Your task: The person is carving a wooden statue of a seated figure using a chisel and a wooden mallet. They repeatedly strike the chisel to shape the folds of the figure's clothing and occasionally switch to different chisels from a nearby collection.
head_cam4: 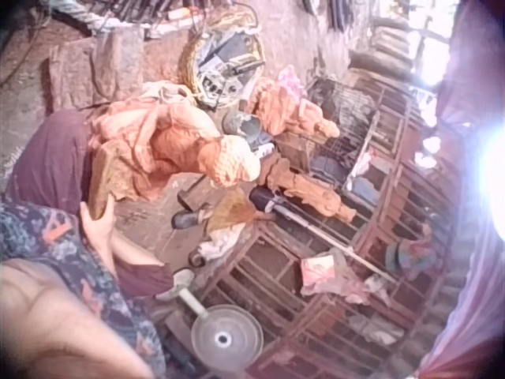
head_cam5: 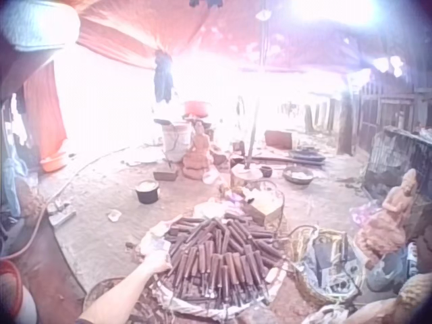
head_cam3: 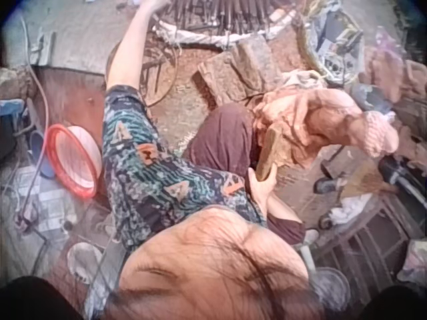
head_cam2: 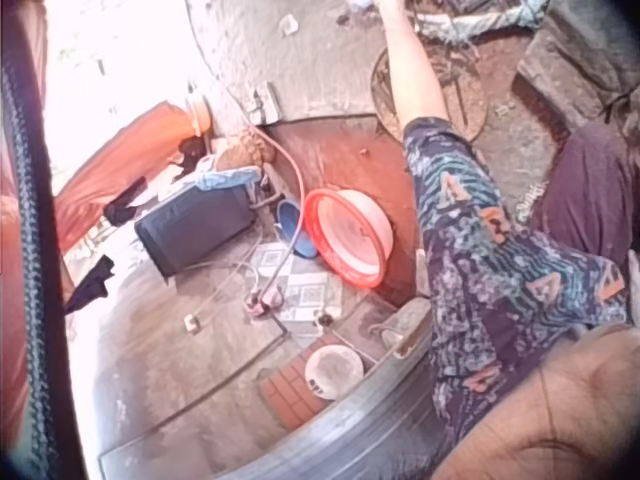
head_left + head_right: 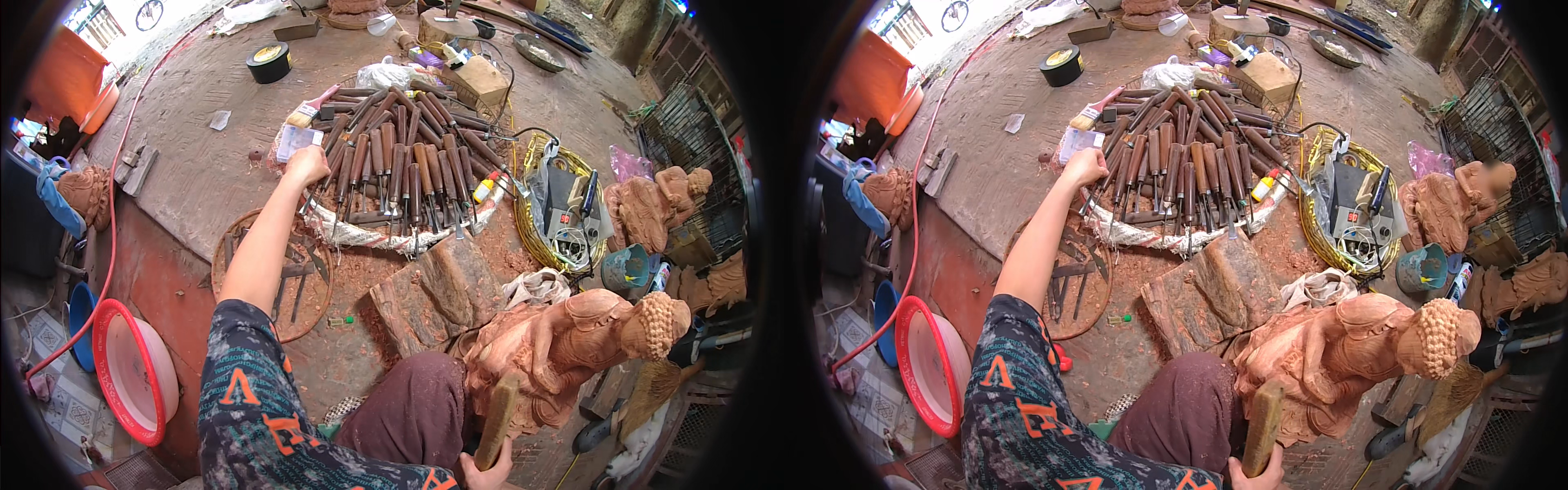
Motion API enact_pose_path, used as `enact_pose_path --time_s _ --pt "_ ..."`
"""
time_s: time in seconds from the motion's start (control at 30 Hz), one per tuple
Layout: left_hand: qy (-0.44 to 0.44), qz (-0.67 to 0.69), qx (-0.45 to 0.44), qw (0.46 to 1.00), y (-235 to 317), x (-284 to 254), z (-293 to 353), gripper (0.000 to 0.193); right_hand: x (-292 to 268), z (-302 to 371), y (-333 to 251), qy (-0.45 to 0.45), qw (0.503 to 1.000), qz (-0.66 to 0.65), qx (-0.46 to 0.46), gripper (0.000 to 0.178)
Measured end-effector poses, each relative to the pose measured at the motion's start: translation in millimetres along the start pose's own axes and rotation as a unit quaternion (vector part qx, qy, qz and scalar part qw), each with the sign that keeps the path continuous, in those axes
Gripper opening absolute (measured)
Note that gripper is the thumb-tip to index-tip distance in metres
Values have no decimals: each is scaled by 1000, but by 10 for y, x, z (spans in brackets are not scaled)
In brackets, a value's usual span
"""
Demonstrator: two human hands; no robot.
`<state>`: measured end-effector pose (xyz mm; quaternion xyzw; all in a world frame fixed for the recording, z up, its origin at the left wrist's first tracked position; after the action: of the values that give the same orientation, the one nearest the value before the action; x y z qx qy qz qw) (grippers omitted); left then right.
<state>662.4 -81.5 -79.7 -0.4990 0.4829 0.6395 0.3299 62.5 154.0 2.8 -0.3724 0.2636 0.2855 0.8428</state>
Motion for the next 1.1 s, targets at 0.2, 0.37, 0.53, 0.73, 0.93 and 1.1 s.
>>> enact_pose_path --time_s 0.2,0.37,0.53,0.73,0.93,1.1 --pt "210 95 66 971 410 -40 -269 13 278 -38 -52 -91 996 -4 -6 73" --pt "213 118 37 969 479 -49 -786 17 422 -47 -274 -137 990 4 -31 73" --pt "206 123 142 960 1175 64 -1105 18 438 -70 -269 -141 990 -15 -4 73" --pt "23 30 5 999 1668 333 -1268 27 464 -75 -126 -85 993 -20 -85 72" --pt "378 276 33 883 1356 -408 -1201 30 418 -1 -203 -94 993 -46 -47 68" --pt "259 610 108 742 1295 -718 -1122 18 440 -5 -224 -11 986 -2 -169 65"
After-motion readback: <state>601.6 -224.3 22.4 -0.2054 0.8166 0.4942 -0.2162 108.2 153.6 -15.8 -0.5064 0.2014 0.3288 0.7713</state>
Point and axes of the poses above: each hand's wrist, its own z-axis away from the middle knuckle, its own x-axis out of the palm, y = z × x, the point moved 6 cm from there along -z, towards the middle knuckle, and after that the axes turned 13 degrees about x, right-handed, at the moved point
